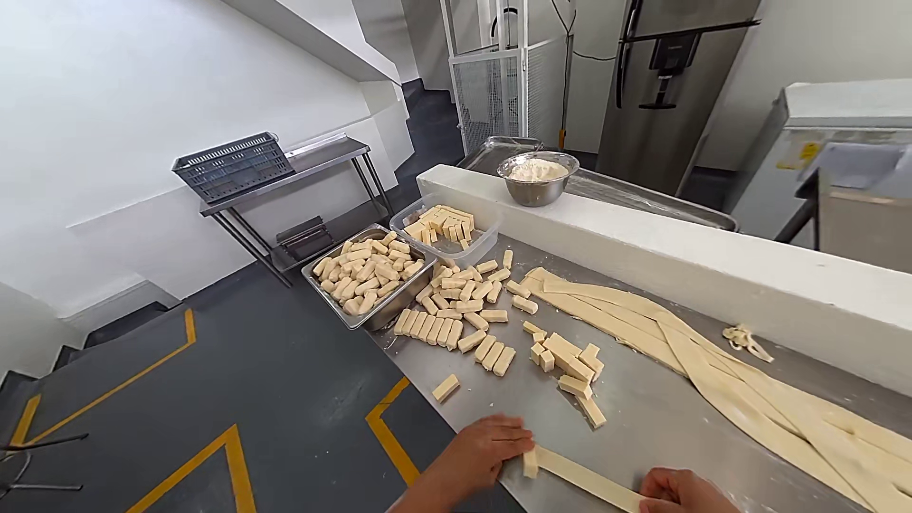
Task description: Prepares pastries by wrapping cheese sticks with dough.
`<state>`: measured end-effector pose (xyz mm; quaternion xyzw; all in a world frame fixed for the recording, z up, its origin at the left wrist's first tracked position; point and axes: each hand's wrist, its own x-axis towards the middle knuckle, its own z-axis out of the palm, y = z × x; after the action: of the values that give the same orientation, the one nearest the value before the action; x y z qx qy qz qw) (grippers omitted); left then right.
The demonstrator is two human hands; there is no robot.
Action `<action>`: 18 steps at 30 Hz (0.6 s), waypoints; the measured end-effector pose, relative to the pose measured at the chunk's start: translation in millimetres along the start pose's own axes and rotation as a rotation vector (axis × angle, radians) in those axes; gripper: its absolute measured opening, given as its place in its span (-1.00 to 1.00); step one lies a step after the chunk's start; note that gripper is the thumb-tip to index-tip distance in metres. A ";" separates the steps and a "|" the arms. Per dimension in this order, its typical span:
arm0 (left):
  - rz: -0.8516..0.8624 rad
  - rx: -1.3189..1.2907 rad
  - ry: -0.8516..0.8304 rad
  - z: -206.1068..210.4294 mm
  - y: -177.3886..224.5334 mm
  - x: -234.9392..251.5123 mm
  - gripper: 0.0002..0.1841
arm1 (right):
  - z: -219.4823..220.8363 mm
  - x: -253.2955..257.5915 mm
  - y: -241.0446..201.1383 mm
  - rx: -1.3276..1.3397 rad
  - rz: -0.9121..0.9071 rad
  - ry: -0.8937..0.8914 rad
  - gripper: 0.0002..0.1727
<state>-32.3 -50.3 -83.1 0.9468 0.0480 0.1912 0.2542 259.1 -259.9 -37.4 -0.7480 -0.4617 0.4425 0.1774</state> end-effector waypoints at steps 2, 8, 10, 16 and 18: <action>0.076 0.045 -0.093 -3.0 3.2 21.1 -0.63 | -1.7 -3.3 -12.9 -0.187 -0.054 0.093 -0.64; -0.140 -0.120 -0.125 13.8 51.8 59.0 -0.78 | 4.4 9.4 -52.9 -0.030 -0.286 0.075 -0.15; -0.374 -0.324 0.048 1.7 73.1 68.1 -0.70 | -1.9 15.3 -60.5 0.139 -0.287 -0.061 -0.11; -0.766 -1.132 0.266 -35.1 120.9 81.8 -0.79 | -27.6 8.0 -79.2 0.489 -0.407 -0.175 -0.83; -0.746 -1.355 0.276 -36.0 131.9 80.8 -0.78 | -39.2 1.6 -82.4 0.409 -0.417 -0.149 -0.83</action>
<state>27.5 -132.7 38.9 0.4747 0.2668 0.1966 0.8154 247.8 -210.8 38.7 -0.5512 -0.5184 0.5339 0.3773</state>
